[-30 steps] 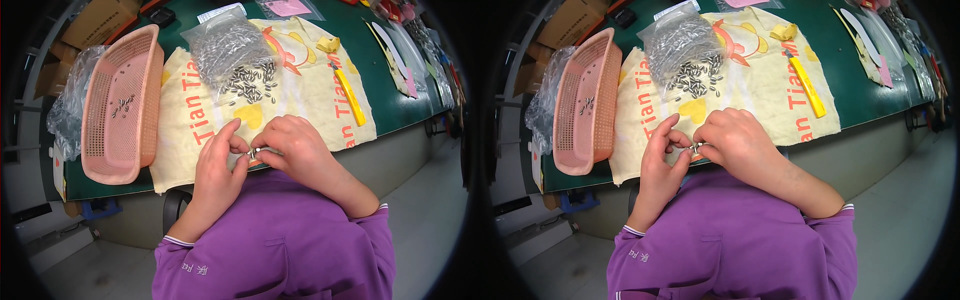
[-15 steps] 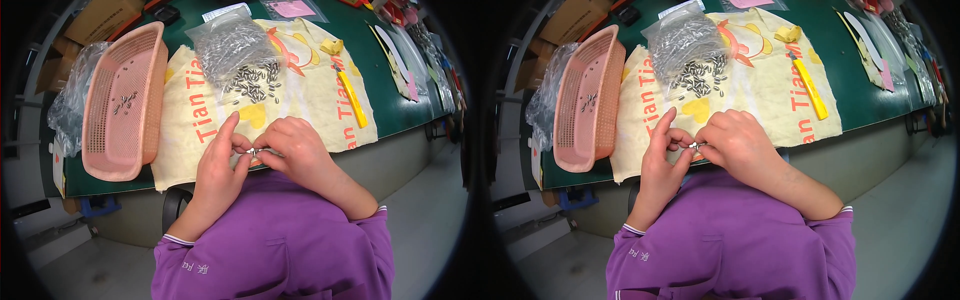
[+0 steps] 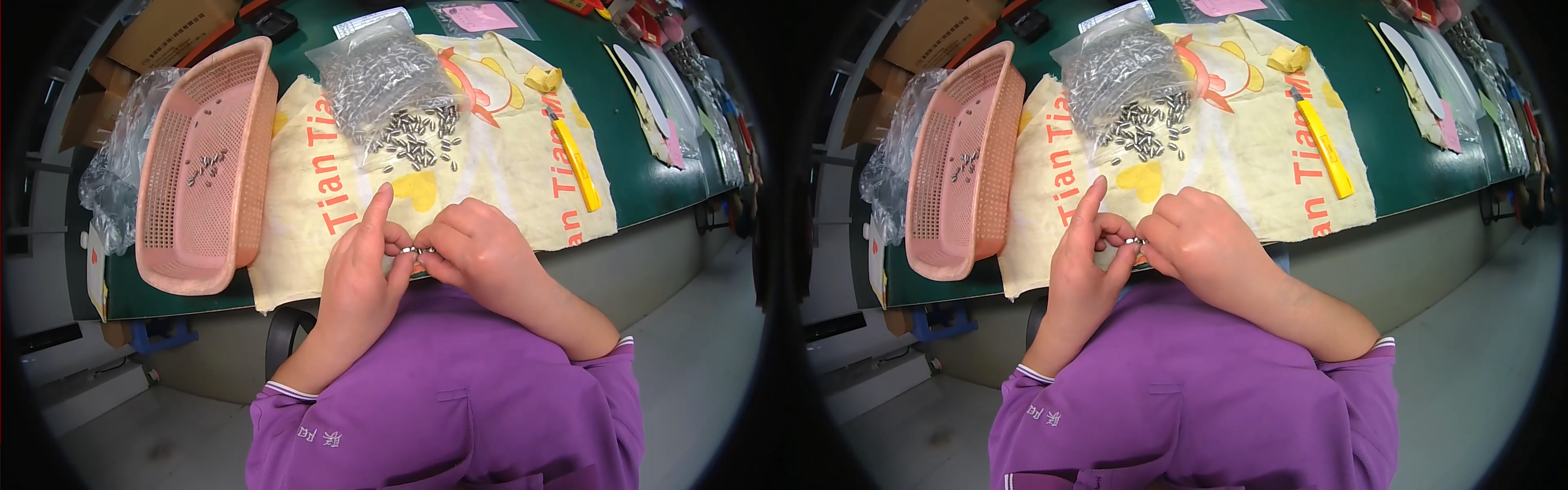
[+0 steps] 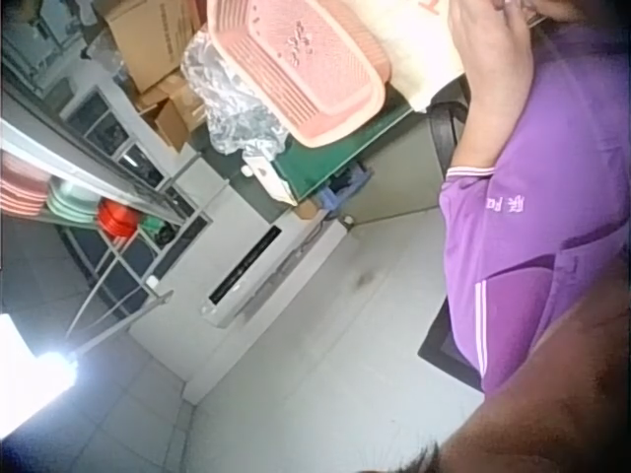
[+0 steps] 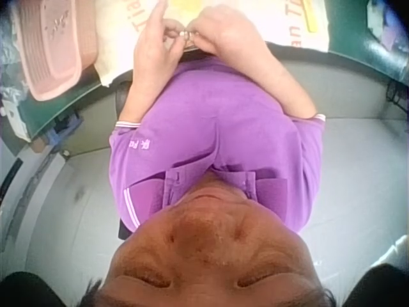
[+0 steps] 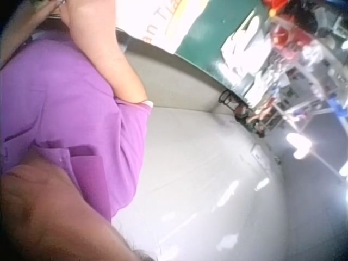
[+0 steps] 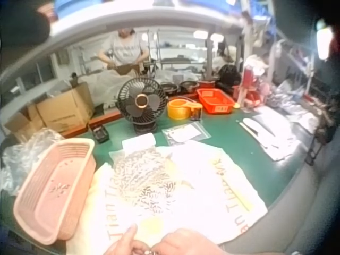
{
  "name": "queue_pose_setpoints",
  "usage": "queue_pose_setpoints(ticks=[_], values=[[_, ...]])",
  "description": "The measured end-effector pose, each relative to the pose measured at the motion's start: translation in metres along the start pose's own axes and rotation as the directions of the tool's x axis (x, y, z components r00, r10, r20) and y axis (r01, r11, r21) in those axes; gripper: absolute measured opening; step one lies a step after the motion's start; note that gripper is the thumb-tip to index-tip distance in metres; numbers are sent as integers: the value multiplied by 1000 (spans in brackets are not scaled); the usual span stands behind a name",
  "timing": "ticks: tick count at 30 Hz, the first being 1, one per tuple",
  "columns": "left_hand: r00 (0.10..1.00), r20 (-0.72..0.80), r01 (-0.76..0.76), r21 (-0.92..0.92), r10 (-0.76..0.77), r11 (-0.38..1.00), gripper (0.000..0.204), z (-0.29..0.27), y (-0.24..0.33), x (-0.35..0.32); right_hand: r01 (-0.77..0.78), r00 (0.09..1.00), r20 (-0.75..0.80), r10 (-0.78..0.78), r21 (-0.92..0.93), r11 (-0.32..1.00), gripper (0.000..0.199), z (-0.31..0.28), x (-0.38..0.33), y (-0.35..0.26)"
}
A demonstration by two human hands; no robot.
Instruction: Inspecting, counting, and weighing small metal hardware components at a factory workstation.
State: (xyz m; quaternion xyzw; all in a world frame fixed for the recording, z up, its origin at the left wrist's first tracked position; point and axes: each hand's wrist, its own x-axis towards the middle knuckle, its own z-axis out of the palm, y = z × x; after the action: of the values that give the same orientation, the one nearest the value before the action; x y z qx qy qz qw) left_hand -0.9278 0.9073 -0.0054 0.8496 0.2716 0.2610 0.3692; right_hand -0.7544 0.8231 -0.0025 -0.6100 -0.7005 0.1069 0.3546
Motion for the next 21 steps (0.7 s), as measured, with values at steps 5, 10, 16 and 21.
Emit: queue_pose_setpoints(ticks=[5, 10, 16, 21], values=[[999, -29, -37, 14, 37, 999, 74, 1, -2, 0, 2, 1000, -16, -2, 22, 1000, 19, -3, 3, 3], [901, 316, 422, -796, -296, 433, 38, -11, -3, 3, -301, 945, 52, 323, 524, 797, 18, -8, 10, -3], [760, 634, 606, -771, -143, -196, 36, -11, -11, 4, 127, 992, 5, -128, 113, 985, 30, -22, 19, -12], [756, 654, 541, -651, -32, -532, 32, 1, -21, 7, 203, 972, -134, -193, 64, 977, 29, -8, 28, -12]])
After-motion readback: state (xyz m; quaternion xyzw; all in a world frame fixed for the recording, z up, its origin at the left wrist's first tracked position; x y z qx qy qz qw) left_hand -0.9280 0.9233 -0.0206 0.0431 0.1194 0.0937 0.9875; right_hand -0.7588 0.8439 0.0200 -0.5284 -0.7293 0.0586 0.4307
